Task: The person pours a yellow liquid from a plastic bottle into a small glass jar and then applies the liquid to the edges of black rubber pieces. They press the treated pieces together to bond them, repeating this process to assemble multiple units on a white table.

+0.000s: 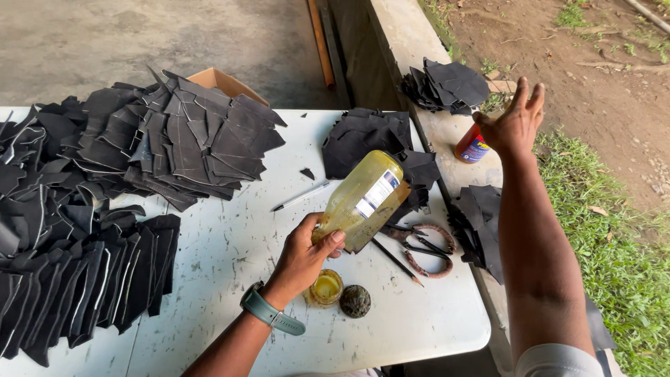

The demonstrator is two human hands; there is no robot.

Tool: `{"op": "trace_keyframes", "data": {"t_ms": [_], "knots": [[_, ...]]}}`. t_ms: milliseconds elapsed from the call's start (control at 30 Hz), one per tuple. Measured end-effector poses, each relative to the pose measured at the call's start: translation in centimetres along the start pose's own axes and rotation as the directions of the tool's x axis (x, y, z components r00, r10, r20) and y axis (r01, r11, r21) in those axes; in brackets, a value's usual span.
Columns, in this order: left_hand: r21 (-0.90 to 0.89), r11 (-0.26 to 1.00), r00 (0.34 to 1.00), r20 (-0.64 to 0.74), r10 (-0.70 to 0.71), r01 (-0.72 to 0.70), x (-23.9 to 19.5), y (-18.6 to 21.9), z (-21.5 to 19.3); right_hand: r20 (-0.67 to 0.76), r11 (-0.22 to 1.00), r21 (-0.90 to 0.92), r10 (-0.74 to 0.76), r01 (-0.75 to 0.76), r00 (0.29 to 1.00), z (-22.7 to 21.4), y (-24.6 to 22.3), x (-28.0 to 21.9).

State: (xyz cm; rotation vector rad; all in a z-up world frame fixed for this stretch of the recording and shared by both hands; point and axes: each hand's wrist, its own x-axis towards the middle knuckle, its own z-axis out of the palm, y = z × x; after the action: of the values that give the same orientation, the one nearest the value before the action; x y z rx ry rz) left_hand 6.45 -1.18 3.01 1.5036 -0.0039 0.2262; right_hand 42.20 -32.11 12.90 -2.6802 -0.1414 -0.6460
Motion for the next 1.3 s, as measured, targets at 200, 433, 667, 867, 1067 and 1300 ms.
{"op": "trace_keyframes", "data": {"t_ms": [200, 433, 667, 867, 1067, 1300], "knots": [[0.054, 0.994, 0.996, -0.006, -0.090, 0.091, 0.5, -1.0, -0.9, 0.020, 1.000, -0.003, 0.005, -0.005, 1.000, 3.1, 2.7, 2.8], [0.014, 0.996, 0.996, -0.019, -0.093, 0.093, 1.6, -2.3, -1.5, -0.153, 0.972, 0.190, -0.108, 0.137, 0.982, 4.5, 3.4, 1.1], [0.007, 0.999, 0.997, -0.069, -0.044, 0.045, 0.4, -1.9, -2.8, 0.033, 0.344, 0.939, -0.015, -0.026, 0.999, -0.4, 0.7, -3.9], [-0.158, 0.986, 0.995, -0.080, -0.061, 0.048, -2.5, -1.0, -5.0, -0.262, 0.796, -0.060, -0.595, 0.603, 0.760, -4.4, -3.2, -14.7], [-0.004, 0.999, 0.954, -0.298, -0.044, 0.045, -6.0, 2.9, -10.4, -0.198, 0.648, 0.469, -0.585, 0.600, 0.787, -2.6, -3.5, -19.7], [0.202, 0.978, 0.752, -0.635, 0.176, -0.058, -10.1, 6.8, -19.1, -0.060, 0.579, 0.673, -0.577, 0.460, 0.815, 0.7, -3.1, -21.9]]}}
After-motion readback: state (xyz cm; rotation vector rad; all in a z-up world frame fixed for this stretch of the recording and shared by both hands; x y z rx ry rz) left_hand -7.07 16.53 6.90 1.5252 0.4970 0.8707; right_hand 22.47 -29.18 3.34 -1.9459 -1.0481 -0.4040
